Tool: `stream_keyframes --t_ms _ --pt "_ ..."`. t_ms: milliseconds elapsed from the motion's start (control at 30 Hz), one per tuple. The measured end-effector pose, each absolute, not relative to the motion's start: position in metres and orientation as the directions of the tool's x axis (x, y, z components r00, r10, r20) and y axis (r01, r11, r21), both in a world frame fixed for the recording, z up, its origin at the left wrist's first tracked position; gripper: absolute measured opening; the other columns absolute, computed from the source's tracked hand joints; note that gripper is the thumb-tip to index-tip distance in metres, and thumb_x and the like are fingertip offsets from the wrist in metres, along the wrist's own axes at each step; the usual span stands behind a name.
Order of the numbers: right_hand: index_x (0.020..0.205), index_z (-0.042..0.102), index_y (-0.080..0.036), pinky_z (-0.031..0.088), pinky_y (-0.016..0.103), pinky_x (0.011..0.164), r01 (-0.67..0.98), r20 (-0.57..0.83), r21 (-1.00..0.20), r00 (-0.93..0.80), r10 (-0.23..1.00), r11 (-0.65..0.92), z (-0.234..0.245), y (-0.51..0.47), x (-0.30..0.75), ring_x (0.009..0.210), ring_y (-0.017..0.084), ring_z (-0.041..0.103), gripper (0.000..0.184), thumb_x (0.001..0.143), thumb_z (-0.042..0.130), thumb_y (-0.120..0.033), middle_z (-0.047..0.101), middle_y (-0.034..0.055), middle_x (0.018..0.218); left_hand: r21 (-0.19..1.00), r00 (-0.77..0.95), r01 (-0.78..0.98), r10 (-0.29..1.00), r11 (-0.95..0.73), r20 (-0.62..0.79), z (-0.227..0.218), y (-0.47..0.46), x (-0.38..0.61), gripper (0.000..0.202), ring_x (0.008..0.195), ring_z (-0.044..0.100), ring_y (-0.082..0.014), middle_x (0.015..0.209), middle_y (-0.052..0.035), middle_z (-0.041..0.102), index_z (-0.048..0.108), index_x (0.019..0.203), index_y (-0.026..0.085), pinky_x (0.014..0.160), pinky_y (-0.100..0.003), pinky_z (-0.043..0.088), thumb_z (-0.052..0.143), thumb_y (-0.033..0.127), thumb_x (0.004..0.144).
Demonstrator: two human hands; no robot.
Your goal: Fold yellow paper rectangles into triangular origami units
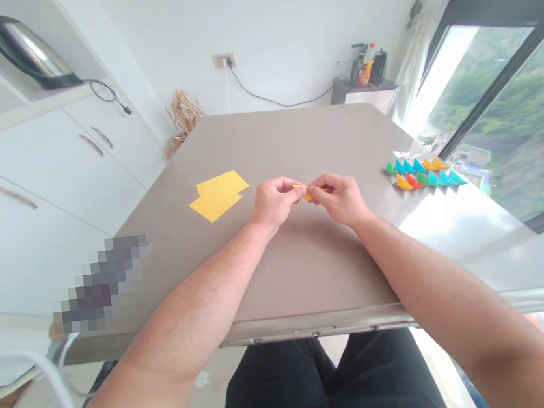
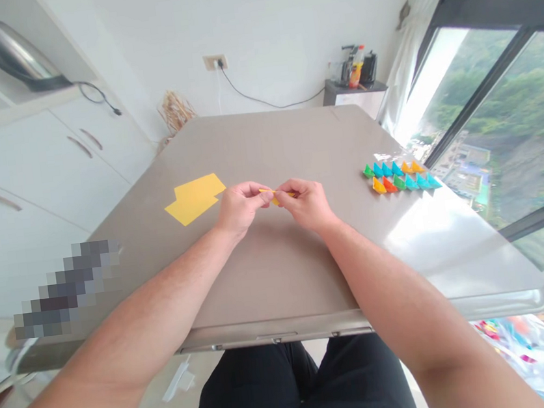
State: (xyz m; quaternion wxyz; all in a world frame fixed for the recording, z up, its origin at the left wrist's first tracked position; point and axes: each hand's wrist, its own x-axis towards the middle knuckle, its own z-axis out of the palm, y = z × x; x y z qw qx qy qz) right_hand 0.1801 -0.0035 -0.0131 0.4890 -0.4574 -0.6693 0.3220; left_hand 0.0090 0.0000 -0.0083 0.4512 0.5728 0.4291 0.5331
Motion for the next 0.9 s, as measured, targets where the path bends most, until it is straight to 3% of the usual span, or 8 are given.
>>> stream_keyframes --t_ms 567,733,900 --pt "0.073 0.07 -0.019 0.047 0.028 0.062 0.286 0.311 -0.9 -0.112 0.944 0.33 -0.0081 -0.007 0.1781 0.067 0.015 0.063 0.015 0.079 0.066 -0.032 0.07 0.0012 0.07 0.967 0.02 0.065 0.969 -0.248 0.247 -0.009 0.0022 0.0071 0.016 0.063 0.058 -0.0135 0.064 -0.0006 0.066 0.069 0.066 0.019 0.066 -0.03 0.047 0.077 0.031 0.072" --pt "0.071 0.069 -0.018 0.044 0.026 0.06 0.313 0.304 -0.895 -0.094 0.948 0.318 -0.0078 -0.0069 0.1782 0.064 0.014 0.06 0.014 0.077 0.065 -0.03 0.068 0.0008 0.066 0.943 0.09 0.146 0.953 -0.299 0.289 -0.0099 0.0019 0.0061 0.016 0.063 0.058 -0.0133 0.066 -0.0007 0.066 0.069 0.072 0.019 0.064 -0.029 0.046 0.073 0.033 0.077" --pt "0.071 0.069 -0.019 0.039 0.025 0.056 0.33 0.308 -0.886 -0.106 0.945 0.326 -0.0058 -0.0083 0.1775 0.059 0.012 0.055 0.013 0.077 0.065 -0.028 0.068 0.0005 0.066 0.946 0.08 0.129 0.954 -0.299 0.29 -0.0082 0.0036 0.0025 0.016 0.064 0.058 -0.0137 0.065 -0.0002 0.066 0.067 0.066 0.018 0.066 -0.029 0.046 0.073 0.03 0.074"
